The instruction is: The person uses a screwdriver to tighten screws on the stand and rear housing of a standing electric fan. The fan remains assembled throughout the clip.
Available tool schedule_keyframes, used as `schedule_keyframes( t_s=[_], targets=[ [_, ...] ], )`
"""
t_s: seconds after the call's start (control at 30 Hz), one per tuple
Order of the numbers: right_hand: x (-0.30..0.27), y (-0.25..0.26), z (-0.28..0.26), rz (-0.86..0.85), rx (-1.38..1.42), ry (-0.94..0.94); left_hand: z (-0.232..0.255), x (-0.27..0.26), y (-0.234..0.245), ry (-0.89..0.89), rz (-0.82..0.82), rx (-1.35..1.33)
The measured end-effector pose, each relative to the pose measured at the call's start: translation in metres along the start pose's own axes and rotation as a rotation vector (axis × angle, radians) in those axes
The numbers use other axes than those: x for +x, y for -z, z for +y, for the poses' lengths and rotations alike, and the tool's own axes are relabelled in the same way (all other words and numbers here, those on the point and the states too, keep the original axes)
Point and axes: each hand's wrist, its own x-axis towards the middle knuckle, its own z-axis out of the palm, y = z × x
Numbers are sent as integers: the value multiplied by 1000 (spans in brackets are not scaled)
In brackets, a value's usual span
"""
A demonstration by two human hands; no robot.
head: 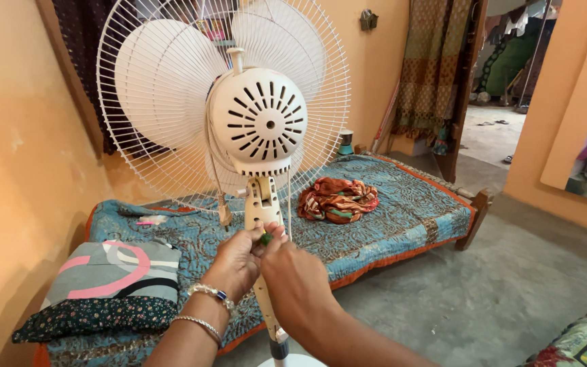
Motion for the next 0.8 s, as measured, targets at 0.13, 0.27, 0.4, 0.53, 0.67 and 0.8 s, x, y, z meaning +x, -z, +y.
schedule_keyframes(
  t_s=[0.13, 0.27, 0.4, 0.53, 0.67, 0.8],
  targets=[
    [10, -11, 3, -101, 122, -137, 1, -2, 8, -8, -2, 35],
    [23, -9, 20, -294, 1223, -614, 2, 3, 17, -3, -111, -8],
    [27, 6, 29, -398, 1623, -738, -1, 16, 17, -4, -108, 12],
    [11, 17, 15, -153, 687, -425, -6, 25, 12, -13, -57, -57],
    [-3, 16, 2, -4, 34, -36, -4, 20, 8, 15, -9, -94],
    [2, 6, 2, -47, -68, 43, 0, 9, 9, 27, 1, -81]
  ],
)
